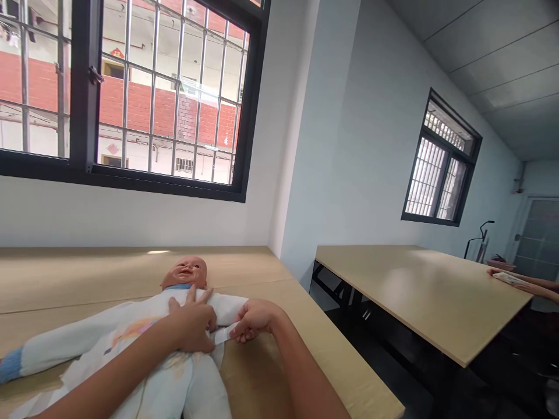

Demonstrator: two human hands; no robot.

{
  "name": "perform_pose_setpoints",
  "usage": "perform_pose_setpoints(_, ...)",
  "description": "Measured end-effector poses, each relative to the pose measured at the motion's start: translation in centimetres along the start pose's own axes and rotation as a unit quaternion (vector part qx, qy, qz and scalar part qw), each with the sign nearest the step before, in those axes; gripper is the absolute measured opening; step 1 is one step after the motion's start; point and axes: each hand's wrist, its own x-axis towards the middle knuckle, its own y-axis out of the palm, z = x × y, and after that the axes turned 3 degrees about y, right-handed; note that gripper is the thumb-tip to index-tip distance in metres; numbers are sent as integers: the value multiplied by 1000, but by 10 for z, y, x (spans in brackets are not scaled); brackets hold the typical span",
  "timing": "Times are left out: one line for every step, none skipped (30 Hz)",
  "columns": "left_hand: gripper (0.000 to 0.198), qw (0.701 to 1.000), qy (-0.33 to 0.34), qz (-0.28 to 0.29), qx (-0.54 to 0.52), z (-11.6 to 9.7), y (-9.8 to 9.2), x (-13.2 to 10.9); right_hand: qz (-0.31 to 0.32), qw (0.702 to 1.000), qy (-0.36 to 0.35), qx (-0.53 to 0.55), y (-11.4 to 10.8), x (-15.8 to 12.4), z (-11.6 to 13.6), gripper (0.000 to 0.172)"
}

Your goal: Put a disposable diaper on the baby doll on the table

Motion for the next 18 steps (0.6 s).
perform_pose_setpoints(34, 1000, -4, 7, 4, -2, -1, 0, 0, 1000, 3, 1, 0, 0, 0, 24)
perform_pose_setpoints(38, 1000, -8, 13, 9, -4, -3, 1, -3, 1000, 0, 2, -1, 1, 0, 24)
perform_pose_setpoints(41, 1000, -13, 15, 13, -6, -4, 0, -5, 1000, -4, 3, -2, 1, -1, 23)
perform_pose_setpoints(43, 1000, -17, 17, 17, -7, -5, 0, -7, 1000, -6, 3, -3, 2, -2, 22)
perform_pose_setpoints(45, 999, -20, 18, 18, -9, -7, -1, -6, 1000, -7, 2, -5, 3, -3, 20)
perform_pose_setpoints(46, 999, -25, 19, 19, -10, -8, -2, -5, 1000, -8, 2, -6, 3, -4, 18)
perform_pose_setpoints(46, 999, -28, 20, 19, -11, -9, -3, -3, 1000, -11, 3, -8, 3, -5, 18)
perform_pose_setpoints(46, 999, -30, 20, 18, -12, -10, -3, 1, 1000, -15, 9, -9, 4, -5, 18)
perform_pose_setpoints(46, 999, -31, 21, 19, -13, -10, -4, 5, 1000, -21, 19, -9, 5, -6, 18)
perform_pose_setpoints(46, 999, -31, 21, 21, -13, -9, -4, 12, 999, -30, 35, -9, 6, -6, 18)
perform_pose_setpoints(44, 999, -29, 18, 22, -12, -8, -3, 21, 997, -42, 56, -7, 7, -5, 17)
perform_pose_setpoints(42, 999, -24, 14, 24, -11, -7, -3, 33, 995, -57, 81, -5, 9, -5, 16)
perform_pose_setpoints(40, 999, -18, 9, 25, -10, -6, -2, 48, 991, -73, 104, -1, 11, -4, 16)
perform_pose_setpoints(39, 1000, -13, 4, 26, -9, -4, -1, 65, 986, -89, 125, 3, 13, -3, 18)
perform_pose_setpoints(42, 1000, -10, 2, 28, -8, -3, 0, 82, 981, -106, 144, 8, 15, -2, 22)
perform_pose_setpoints(46, 999, -9, 3, 31, -7, -2, 1, 97, 975, -119, 160, 13, 17, -1, 27)
perform_pose_setpoints(51, 999, -10, 5, 32, -5, -1, 1, 107, 970, -130, 175, 18, 18, 0, 31)
perform_pose_setpoints(57, 999, -12, 4, 31, -4, -1, 2, 112, 966, -135, 190, 23, 19, 1, 33)
